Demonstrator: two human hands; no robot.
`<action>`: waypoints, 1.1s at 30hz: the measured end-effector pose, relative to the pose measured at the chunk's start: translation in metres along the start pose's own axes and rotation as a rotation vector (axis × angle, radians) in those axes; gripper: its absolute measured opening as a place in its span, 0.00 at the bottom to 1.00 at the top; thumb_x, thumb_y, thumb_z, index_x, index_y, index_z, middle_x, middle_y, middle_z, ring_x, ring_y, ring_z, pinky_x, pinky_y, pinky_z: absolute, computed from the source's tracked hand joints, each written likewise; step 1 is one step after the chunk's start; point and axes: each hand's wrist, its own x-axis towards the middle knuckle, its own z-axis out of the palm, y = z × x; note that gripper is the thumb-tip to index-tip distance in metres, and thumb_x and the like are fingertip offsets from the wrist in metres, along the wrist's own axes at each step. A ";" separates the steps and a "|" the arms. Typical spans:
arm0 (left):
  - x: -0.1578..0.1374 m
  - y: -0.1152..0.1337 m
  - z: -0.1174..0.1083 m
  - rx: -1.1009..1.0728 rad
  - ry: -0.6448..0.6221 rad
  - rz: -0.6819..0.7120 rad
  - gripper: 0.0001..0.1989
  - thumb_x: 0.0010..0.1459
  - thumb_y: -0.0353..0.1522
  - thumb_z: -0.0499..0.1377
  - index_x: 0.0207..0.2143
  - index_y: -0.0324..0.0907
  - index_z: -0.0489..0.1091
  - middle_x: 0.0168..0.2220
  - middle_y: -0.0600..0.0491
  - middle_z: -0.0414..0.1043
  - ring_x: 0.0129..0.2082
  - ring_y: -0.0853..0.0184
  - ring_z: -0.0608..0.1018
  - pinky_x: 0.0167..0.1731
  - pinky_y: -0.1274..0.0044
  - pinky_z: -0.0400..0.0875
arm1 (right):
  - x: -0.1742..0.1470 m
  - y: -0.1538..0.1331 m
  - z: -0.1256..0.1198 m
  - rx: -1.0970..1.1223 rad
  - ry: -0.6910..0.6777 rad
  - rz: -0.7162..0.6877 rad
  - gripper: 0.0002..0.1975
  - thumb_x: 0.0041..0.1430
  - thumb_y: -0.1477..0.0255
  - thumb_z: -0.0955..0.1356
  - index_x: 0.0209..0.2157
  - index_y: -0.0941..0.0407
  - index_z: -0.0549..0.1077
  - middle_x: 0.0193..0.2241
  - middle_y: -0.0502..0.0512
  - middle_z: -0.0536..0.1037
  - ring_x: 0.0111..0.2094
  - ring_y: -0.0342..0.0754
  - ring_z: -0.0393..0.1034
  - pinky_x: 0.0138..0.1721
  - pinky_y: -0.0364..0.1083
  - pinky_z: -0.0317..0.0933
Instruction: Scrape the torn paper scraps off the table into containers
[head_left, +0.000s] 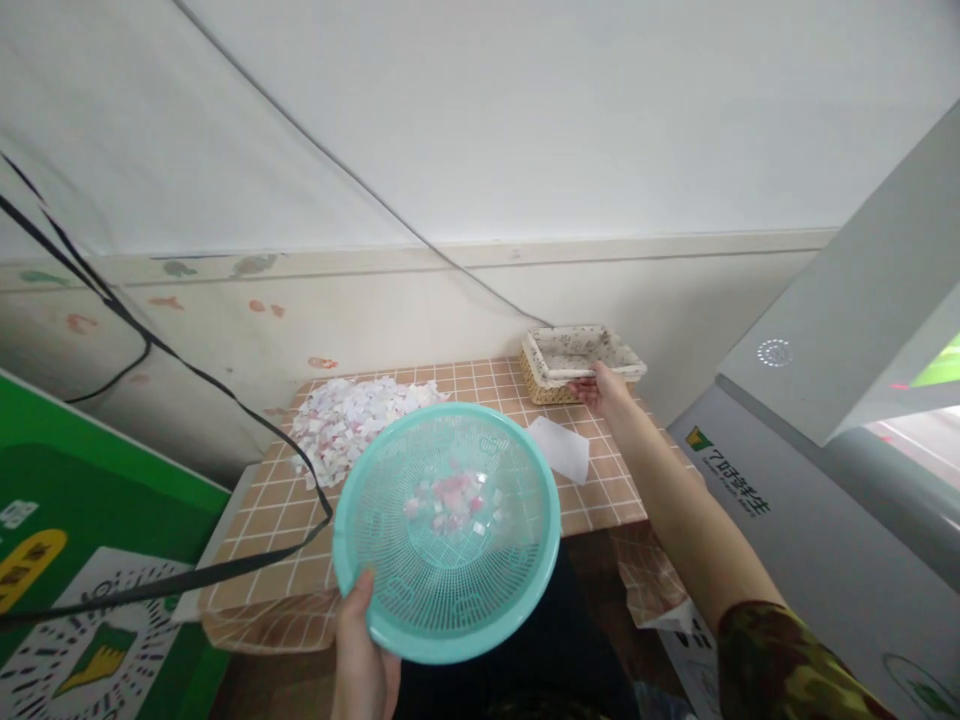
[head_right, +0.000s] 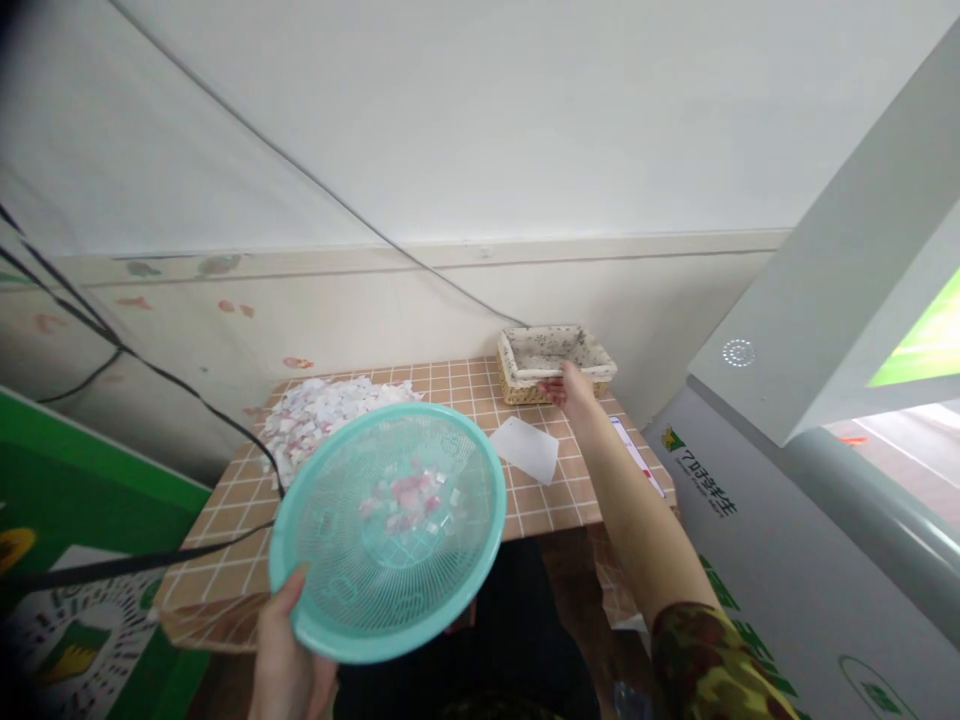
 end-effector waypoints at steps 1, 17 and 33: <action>-0.002 0.002 0.007 0.002 -0.011 0.027 0.29 0.55 0.44 0.61 0.58 0.44 0.71 0.47 0.48 0.80 0.58 0.51 0.72 0.60 0.60 0.62 | -0.004 -0.003 -0.006 0.025 0.009 0.043 0.19 0.68 0.67 0.53 0.25 0.56 0.64 0.19 0.62 0.75 0.22 0.48 0.73 0.19 0.41 0.63; 0.092 -0.049 0.216 0.307 -0.526 -0.068 0.25 0.62 0.45 0.51 0.57 0.45 0.65 0.53 0.45 0.74 0.41 0.60 0.79 0.34 0.72 0.76 | -0.170 -0.051 -0.192 0.426 0.164 0.111 0.18 0.50 0.64 0.67 0.10 0.48 0.62 0.08 0.52 0.60 0.12 0.48 0.60 0.09 0.46 0.46; 0.089 -0.037 0.214 0.606 -0.625 0.057 0.31 0.55 0.44 0.65 0.59 0.43 0.67 0.63 0.39 0.64 0.61 0.48 0.68 0.50 0.63 0.70 | -0.308 0.042 -0.147 0.094 -0.287 0.304 0.33 0.51 0.41 0.64 0.13 0.55 0.71 0.12 0.60 0.69 0.13 0.49 0.64 0.16 0.47 0.59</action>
